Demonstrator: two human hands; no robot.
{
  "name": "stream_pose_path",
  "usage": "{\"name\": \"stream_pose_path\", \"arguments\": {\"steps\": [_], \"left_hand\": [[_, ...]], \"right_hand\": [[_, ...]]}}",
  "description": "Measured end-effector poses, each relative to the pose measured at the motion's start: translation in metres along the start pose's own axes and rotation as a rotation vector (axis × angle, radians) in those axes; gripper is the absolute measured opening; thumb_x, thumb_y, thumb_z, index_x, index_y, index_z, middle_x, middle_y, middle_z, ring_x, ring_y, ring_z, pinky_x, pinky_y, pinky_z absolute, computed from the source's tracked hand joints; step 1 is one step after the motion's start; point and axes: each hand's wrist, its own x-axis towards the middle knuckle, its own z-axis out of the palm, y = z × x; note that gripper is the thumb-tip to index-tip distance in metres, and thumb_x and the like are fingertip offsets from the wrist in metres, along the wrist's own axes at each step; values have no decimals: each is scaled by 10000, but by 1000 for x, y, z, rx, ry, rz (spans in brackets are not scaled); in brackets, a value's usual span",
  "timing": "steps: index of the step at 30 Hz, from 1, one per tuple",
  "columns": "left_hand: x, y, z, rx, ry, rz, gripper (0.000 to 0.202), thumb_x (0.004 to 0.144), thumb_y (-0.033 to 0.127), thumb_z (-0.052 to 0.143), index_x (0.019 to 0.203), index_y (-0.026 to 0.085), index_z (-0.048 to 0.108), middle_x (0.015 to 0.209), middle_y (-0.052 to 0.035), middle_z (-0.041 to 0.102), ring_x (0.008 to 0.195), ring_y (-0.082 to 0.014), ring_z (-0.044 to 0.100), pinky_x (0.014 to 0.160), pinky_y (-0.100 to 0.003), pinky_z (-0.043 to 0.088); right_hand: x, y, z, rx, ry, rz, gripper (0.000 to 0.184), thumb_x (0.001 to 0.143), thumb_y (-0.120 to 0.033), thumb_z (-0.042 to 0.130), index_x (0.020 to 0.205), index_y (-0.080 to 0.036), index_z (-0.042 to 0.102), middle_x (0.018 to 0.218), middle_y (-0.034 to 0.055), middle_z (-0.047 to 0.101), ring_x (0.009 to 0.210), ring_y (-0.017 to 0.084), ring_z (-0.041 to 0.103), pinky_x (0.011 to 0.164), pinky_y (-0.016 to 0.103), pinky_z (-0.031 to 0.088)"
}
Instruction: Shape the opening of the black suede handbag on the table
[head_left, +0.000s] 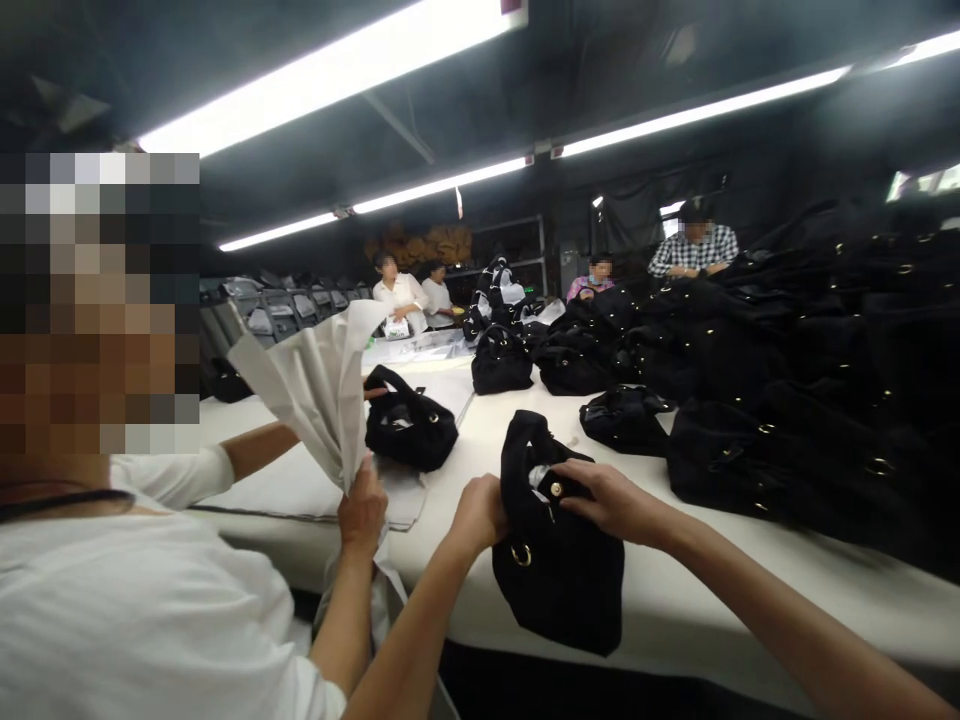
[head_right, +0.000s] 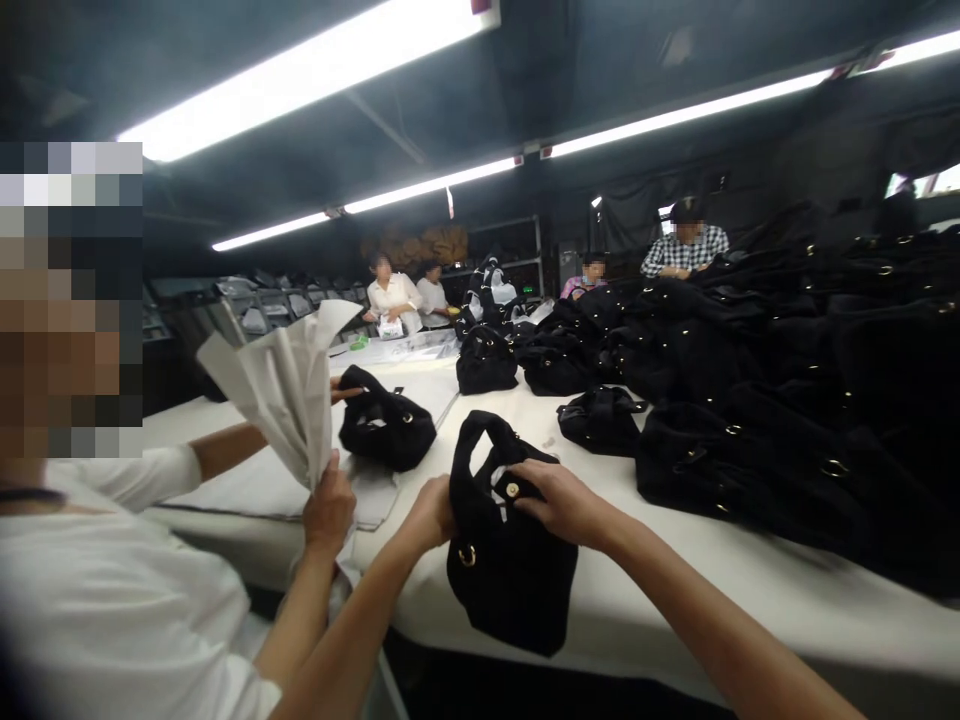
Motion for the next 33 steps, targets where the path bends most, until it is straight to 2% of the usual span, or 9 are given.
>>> {"name": "stream_pose_path", "arguments": {"steps": [3, 8, 10, 12, 16, 20, 23, 28, 33], "left_hand": [[-3, 7, 10, 19, -50, -6, 259, 884, 453, 657, 927, 199, 677, 939, -70, 678, 916, -205, 657, 713, -298, 520], [-9, 23, 88, 21, -205, -9, 306, 926, 445, 613, 935, 142, 658, 914, -29, 666, 775, -154, 626, 690, -296, 548], [-12, 27, 115, 8, -259, -14, 290, 881, 419, 674, 840, 133, 650, 783, -14, 648, 695, -141, 607, 632, -276, 519], [-14, 31, 128, -22, -296, -24, 284, 785, 387, 761, 740, 133, 643, 665, -10, 625, 643, -152, 596, 578, -265, 473], [-13, 46, 128, -120, -357, -58, 319, 651, 390, 815, 759, 124, 674, 604, -37, 633, 584, -174, 586, 526, -272, 414], [-9, 70, 133, -177, -448, -32, 389, 589, 423, 835, 781, 114, 697, 649, -43, 647, 620, -158, 580, 571, -261, 422], [-6, 80, 140, -169, -525, -6, 393, 562, 421, 851, 762, 121, 694, 661, -30, 642, 633, -152, 569, 601, -262, 428], [3, 63, 137, -69, -525, -9, 415, 591, 457, 819, 803, 130, 679, 659, -24, 635, 624, -168, 567, 580, -271, 411], [15, 43, 134, 75, -492, 11, 350, 597, 422, 808, 788, 162, 672, 630, -7, 621, 600, -178, 551, 549, -273, 385]], "right_hand": [[-5, 3, -5, 13, -19, 11, 331, 939, -222, 560, 1259, -219, 643, 1147, 81, 680, 1053, 252, 616, 924, 373, 464], [-11, 6, 1, 61, 104, 112, 330, 933, -269, 573, 1253, -262, 652, 1103, 58, 693, 1030, 255, 631, 932, 403, 462], [-14, 6, 3, 213, 183, 168, 448, 874, -235, 626, 1318, -257, 578, 1070, 47, 686, 1003, 233, 637, 922, 388, 472], [-16, 4, 4, 415, 238, 216, 484, 812, -247, 686, 1279, -222, 560, 982, 33, 676, 933, 213, 646, 856, 353, 498], [-18, -11, 8, 647, 231, 268, 326, 751, -348, 767, 1004, -176, 656, 881, 33, 691, 847, 208, 659, 757, 319, 517], [-22, -24, 25, 455, 241, 216, 189, 759, -268, 768, 932, -199, 736, 927, 32, 723, 899, 225, 672, 841, 337, 511], [-30, -27, 36, 355, 287, 200, 209, 812, -261, 730, 1017, -226, 756, 964, 32, 734, 874, 220, 672, 856, 345, 510], [-39, -28, 34, 223, 267, 151, 435, 783, -224, 721, 1217, -261, 706, 936, 17, 682, 650, 130, 579, 639, 263, 480], [-37, -33, 7, 6, 42, 136, 622, 789, -232, 726, 1373, -391, 582, 1049, 8, 608, 774, 146, 587, 720, 266, 472]]}}
